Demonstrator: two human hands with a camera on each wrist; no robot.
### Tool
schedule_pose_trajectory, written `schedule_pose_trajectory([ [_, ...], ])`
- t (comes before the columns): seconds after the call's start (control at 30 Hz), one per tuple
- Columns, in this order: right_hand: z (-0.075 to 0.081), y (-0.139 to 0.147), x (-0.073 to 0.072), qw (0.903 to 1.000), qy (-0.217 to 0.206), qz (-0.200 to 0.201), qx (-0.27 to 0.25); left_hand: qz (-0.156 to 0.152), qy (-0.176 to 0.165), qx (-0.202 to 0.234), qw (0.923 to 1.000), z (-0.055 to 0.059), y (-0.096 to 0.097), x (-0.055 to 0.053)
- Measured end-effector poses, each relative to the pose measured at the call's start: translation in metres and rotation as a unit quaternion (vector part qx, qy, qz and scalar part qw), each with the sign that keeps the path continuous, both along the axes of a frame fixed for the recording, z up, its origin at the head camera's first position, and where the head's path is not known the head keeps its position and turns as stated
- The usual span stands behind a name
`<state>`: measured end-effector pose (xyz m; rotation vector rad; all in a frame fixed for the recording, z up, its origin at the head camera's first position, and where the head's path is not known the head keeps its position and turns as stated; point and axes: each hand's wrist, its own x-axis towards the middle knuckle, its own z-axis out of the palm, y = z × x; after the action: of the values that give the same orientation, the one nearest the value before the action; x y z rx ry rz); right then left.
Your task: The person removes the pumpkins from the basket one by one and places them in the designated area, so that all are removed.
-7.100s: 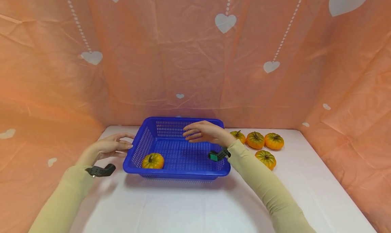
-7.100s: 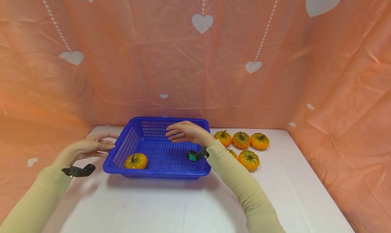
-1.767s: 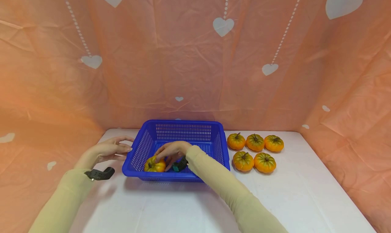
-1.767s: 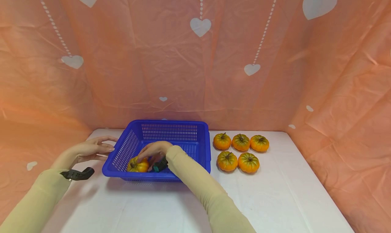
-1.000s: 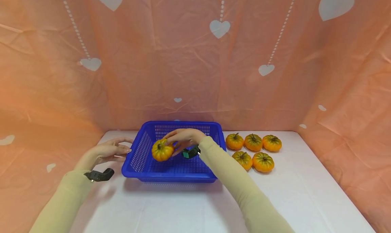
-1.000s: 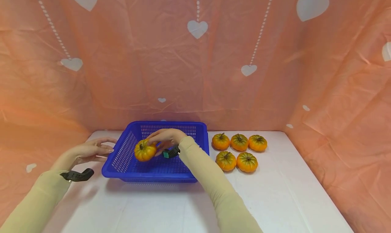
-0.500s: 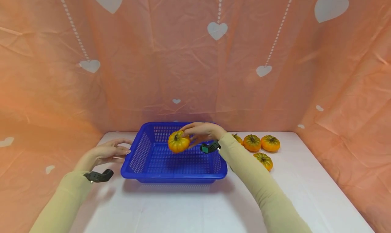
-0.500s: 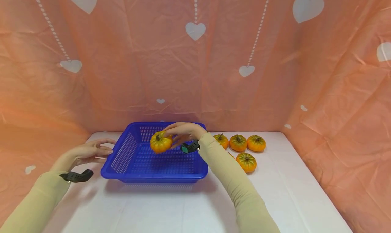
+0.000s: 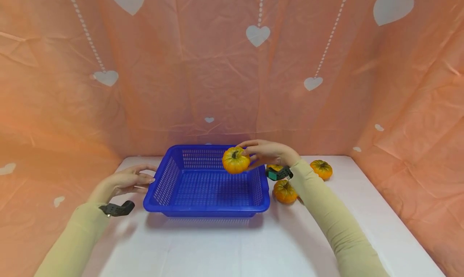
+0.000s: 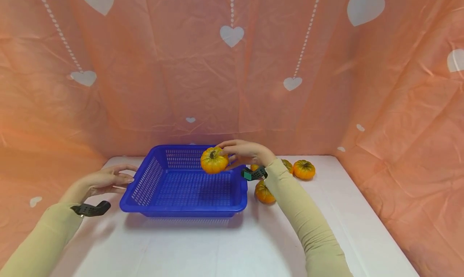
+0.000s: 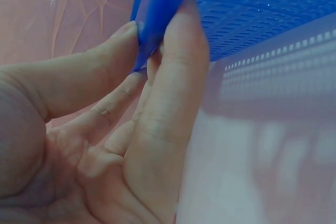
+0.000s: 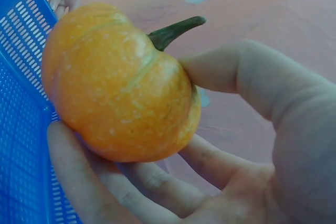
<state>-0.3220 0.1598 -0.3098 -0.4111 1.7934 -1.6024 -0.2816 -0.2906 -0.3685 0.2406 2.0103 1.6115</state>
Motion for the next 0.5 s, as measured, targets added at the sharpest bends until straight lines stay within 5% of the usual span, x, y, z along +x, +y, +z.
schedule_pose_trajectory([
  [0.5, 0.004, 0.075, 0.023, 0.9972, 0.036, -0.064, -0.013, 0.000, 0.003, -0.003, 1.0000, -0.001, 0.000, -0.001],
])
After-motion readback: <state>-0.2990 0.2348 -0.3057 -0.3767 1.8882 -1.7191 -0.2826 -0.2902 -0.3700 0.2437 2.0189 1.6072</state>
